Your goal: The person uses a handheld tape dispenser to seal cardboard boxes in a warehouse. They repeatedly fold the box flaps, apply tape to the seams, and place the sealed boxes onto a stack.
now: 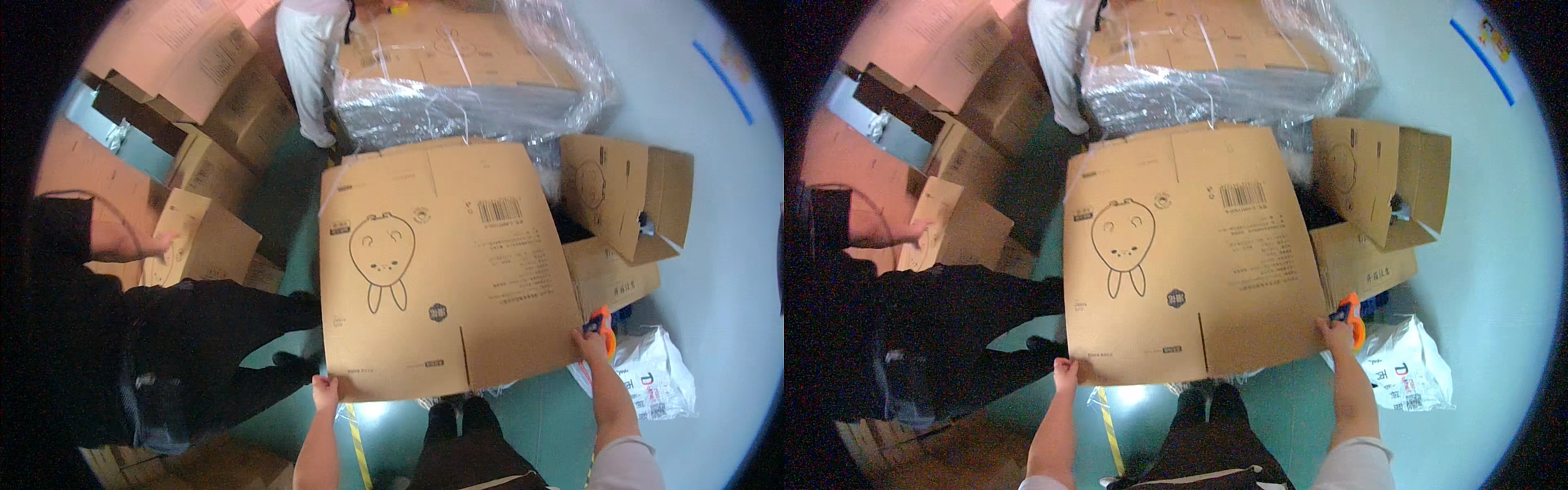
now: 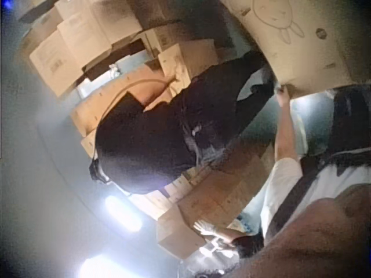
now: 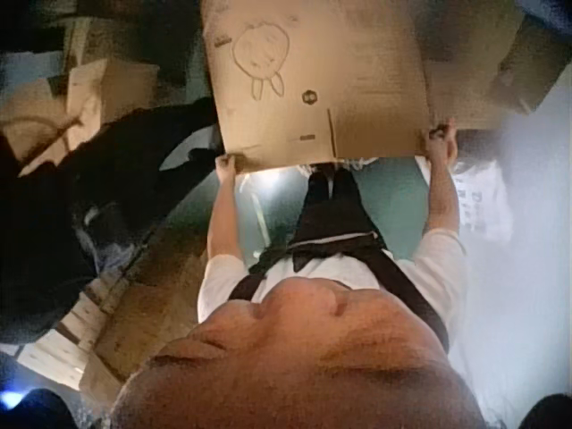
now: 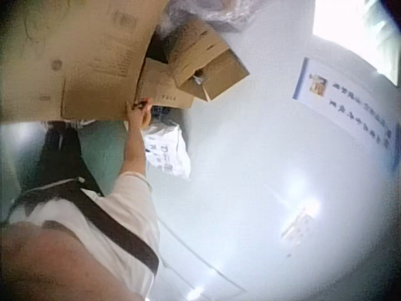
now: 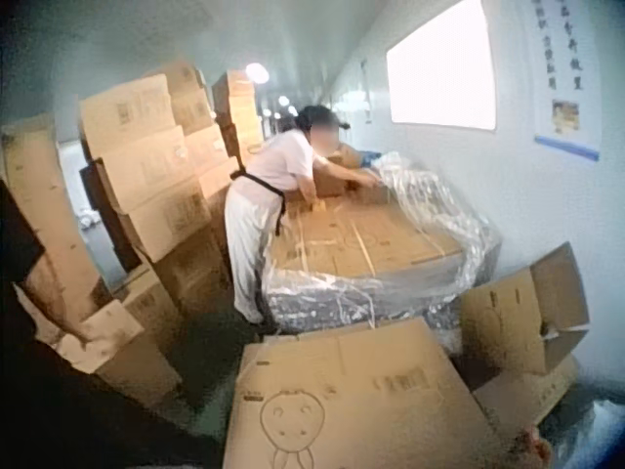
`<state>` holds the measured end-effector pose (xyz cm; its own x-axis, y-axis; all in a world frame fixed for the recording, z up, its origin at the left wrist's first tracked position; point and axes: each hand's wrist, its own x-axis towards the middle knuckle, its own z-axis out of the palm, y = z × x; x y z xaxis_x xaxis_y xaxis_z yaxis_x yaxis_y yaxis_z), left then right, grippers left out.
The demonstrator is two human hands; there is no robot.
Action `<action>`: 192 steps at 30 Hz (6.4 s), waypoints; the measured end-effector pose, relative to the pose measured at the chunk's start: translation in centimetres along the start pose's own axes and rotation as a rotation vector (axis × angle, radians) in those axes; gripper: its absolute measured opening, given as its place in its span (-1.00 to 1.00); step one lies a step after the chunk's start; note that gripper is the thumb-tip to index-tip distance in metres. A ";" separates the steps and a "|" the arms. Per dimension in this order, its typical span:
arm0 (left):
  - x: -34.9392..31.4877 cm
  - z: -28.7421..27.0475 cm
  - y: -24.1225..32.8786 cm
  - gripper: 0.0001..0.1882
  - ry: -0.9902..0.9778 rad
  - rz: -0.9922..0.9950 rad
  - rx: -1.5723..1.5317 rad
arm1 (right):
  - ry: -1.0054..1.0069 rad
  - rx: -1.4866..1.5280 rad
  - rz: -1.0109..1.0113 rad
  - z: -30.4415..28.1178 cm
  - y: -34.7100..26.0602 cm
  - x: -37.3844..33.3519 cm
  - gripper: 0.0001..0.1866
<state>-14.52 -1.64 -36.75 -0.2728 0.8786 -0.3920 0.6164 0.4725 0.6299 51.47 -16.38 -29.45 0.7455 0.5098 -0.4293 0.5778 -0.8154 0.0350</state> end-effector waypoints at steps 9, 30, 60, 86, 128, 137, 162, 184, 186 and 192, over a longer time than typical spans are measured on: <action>-13.1 -18.3 20.9 -0.44 0.097 0.550 -0.740 | 0.113 0.231 -0.234 -21.3 4.7 -10.8 -0.46; -13.0 -26.0 38.0 -0.14 -0.022 0.406 -1.034 | -0.522 -0.198 -1.129 -42.4 -8.1 -22.3 -0.42; -9.5 -18.1 49.8 -0.16 -0.272 0.548 -0.561 | 0.198 0.469 -0.952 -47.1 -16.9 -11.2 -0.72; -20.5 -8.6 39.5 -0.08 0.210 0.832 0.640 | -0.821 -0.110 -1.456 -37.2 -11.3 -19.1 -0.35; -19.3 -7.4 38.4 -0.23 -0.094 0.803 -0.410 | 0.612 0.635 -0.849 -30.7 -10.1 -12.9 -0.54; -18.7 -7.5 42.8 -0.34 0.001 0.525 -0.063 | 0.500 0.928 -0.640 -27.4 -9.2 -12.3 -0.37; -19.2 -6.5 41.3 0.03 -0.082 0.509 0.099 | -0.642 0.780 -1.405 -34.3 -16.7 -18.2 -0.38; -20.8 -6.7 43.4 -0.43 0.665 1.158 0.234 | -1.110 0.484 -1.051 -38.2 -18.3 -18.2 -0.36; -22.2 -5.7 43.9 -0.57 -0.104 0.798 -0.273 | -1.194 0.457 -1.018 -38.3 -18.5 -18.6 -0.35; -22.5 -5.7 44.8 -0.71 -0.870 0.105 -0.918 | -1.307 0.414 -1.027 -38.3 -18.6 -18.2 -0.29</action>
<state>15.07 0.12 4.11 0.5345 0.7434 -0.4020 -0.2260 0.5841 0.7796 39.87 0.00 12.25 -0.7166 0.4557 -0.5280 0.3345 -0.4397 -0.8335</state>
